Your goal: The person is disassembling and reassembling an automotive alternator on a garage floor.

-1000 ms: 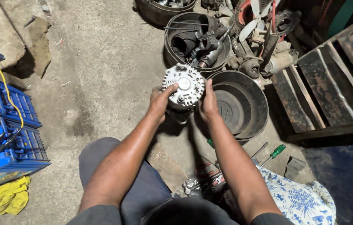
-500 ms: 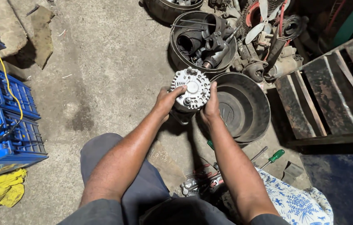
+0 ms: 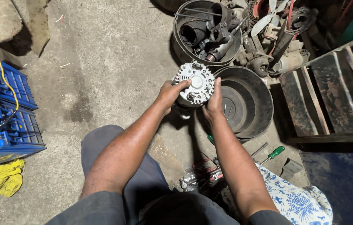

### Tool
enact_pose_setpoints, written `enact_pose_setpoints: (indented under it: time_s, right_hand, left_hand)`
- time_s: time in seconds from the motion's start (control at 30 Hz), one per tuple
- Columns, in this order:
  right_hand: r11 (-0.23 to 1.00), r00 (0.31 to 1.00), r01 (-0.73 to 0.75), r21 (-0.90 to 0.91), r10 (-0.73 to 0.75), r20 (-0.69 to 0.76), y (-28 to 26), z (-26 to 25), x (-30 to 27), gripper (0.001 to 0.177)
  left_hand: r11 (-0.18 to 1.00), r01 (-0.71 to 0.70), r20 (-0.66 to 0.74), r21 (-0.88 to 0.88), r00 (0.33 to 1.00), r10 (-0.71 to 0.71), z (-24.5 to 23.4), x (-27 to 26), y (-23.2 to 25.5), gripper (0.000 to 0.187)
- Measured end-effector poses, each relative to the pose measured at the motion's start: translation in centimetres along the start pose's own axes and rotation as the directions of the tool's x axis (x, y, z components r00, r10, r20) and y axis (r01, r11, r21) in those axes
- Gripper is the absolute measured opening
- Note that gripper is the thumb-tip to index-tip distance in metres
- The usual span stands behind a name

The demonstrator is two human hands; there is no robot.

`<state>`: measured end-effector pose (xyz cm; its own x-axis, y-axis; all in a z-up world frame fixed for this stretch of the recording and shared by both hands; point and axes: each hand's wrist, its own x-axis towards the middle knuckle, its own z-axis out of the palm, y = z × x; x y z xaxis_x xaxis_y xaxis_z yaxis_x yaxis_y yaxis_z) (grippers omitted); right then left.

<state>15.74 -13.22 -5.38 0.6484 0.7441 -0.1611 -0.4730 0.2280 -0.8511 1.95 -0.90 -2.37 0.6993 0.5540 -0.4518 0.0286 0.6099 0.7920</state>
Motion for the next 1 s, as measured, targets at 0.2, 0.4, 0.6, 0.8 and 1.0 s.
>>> enact_pose_setpoints:
  time_s: [0.2, 0.4, 0.6, 0.8, 1.0]
  right_hand:
    - [1.000, 1.000, -0.004, 0.013, 0.005, -0.018, 0.2, -0.3, 0.2, 0.074]
    - [1.000, 0.998, -0.026, 0.014, 0.027, -0.049, 0.6, -0.7, 0.7, 0.073]
    - [0.995, 0.991, -0.096, 0.013, 0.097, -0.098, 0.8, -1.2, 1.5, 0.072]
    - [0.995, 0.994, -0.093, 0.019, 0.094, -0.048, 1.7, -2.2, 2.0, 0.073]
    - [0.996, 0.994, -0.092, 0.015, 0.093, -0.054, 1.6, -2.3, 2.1, 0.074]
  left_hand:
    - [0.999, -0.024, 0.009, 0.046, 1.000, 0.023, 0.0, 0.5, -0.7, 0.057]
    - [0.983, 0.017, -0.006, 0.184, 1.000, -0.016, -0.4, 0.4, -0.2, 0.060]
    - [0.914, 0.102, -0.096, 0.394, 0.993, -0.069, -0.8, 1.9, -0.7, 0.065]
    - [0.925, 0.044, -0.084, 0.378, 0.996, -0.013, -1.1, 2.2, -1.4, 0.067]
    - [0.917, 0.030, -0.098, 0.397, 0.995, 0.010, -1.3, 2.1, -1.2, 0.069]
